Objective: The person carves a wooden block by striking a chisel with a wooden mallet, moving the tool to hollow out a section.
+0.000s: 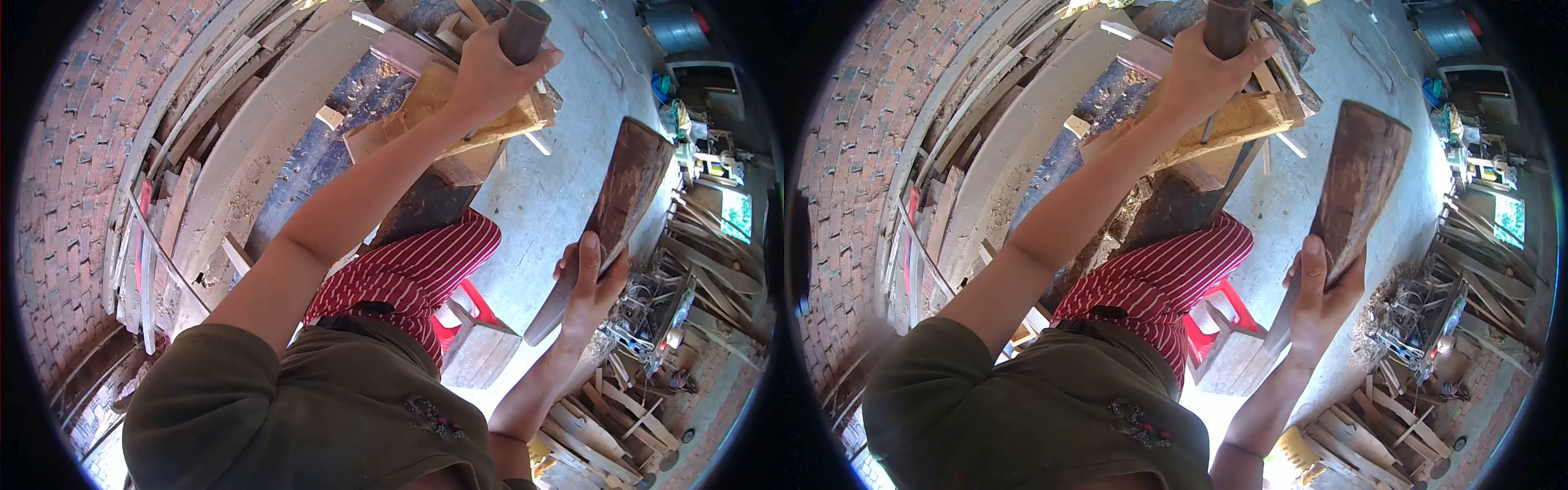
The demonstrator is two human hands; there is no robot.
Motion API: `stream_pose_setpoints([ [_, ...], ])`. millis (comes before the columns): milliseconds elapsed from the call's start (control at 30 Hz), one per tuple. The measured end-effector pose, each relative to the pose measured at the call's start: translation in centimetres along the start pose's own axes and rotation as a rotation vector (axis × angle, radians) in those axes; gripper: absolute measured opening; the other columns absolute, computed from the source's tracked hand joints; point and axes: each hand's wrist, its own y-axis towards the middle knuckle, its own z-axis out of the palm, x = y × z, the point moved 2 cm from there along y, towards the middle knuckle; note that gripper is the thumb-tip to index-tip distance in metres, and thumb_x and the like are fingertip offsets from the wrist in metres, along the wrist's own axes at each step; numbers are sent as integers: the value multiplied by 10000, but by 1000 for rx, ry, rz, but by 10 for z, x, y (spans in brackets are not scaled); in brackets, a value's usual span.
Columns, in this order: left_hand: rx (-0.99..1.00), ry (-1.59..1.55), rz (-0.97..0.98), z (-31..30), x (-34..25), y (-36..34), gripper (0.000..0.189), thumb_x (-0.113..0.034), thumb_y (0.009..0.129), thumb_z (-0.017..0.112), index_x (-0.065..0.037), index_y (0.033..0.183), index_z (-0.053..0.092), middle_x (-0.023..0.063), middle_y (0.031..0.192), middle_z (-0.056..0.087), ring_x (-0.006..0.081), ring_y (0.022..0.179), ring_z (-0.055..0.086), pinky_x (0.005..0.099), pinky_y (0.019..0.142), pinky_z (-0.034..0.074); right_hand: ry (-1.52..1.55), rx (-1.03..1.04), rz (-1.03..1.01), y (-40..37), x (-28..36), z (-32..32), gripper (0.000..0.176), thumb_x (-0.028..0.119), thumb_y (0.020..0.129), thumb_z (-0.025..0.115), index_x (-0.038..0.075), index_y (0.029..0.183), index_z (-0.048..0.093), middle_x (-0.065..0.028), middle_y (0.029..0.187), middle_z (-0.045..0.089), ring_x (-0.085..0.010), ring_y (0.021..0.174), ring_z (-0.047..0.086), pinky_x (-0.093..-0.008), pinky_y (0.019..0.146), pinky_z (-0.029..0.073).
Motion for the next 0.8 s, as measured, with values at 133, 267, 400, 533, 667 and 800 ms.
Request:
stream_pose_setpoints([
  [133,-31,61,88,7,-14,-16,367,-317,771,811,-11,904,659,86,683,666,168,626,652,340,619,516,-42,14,-165,9,21,3,365,273,970,600,-30,1152,508,-60,635,541,-125,520,514,-273,466,420],
  [267,-9,32,151,19,-21,-28,373,-305,756,811,-37,960,649,133,691,665,287,637,683,379,621,524,3,-38,-337,22,52,2,495,366,986,547,-78,1194,475,-78,648,549,-142,525,525,-271,471,417],
  [400,134,116,125,34,-22,-46,368,-308,743,836,-61,954,664,151,758,679,290,690,699,368,637,530,-106,52,-258,34,51,18,444,388,993,528,-47,1078,527,-77,652,552,-138,520,517,-260,477,407],
  [533,81,72,209,32,-10,-53,277,-208,697,793,-90,872,615,136,692,652,341,656,669,416,602,515,-149,85,-195,33,49,15,319,276,977,583,-27,1066,538,-55,655,553,-114,522,506,-255,479,403],
  [667,124,93,251,36,-10,-59,284,-209,689,797,-93,876,616,132,700,656,338,665,674,421,606,516,-19,-13,-147,28,26,3,360,219,924,670,-29,1148,535,-40,653,565,-98,526,514,-243,483,405],
  [800,205,80,116,32,-14,-50,329,-258,725,811,-68,929,638,136,748,667,280,681,670,385,622,507,-88,86,-68,27,29,17,427,275,895,723,-24,1139,540,-14,637,543,-80,514,494,-234,467,397],
])
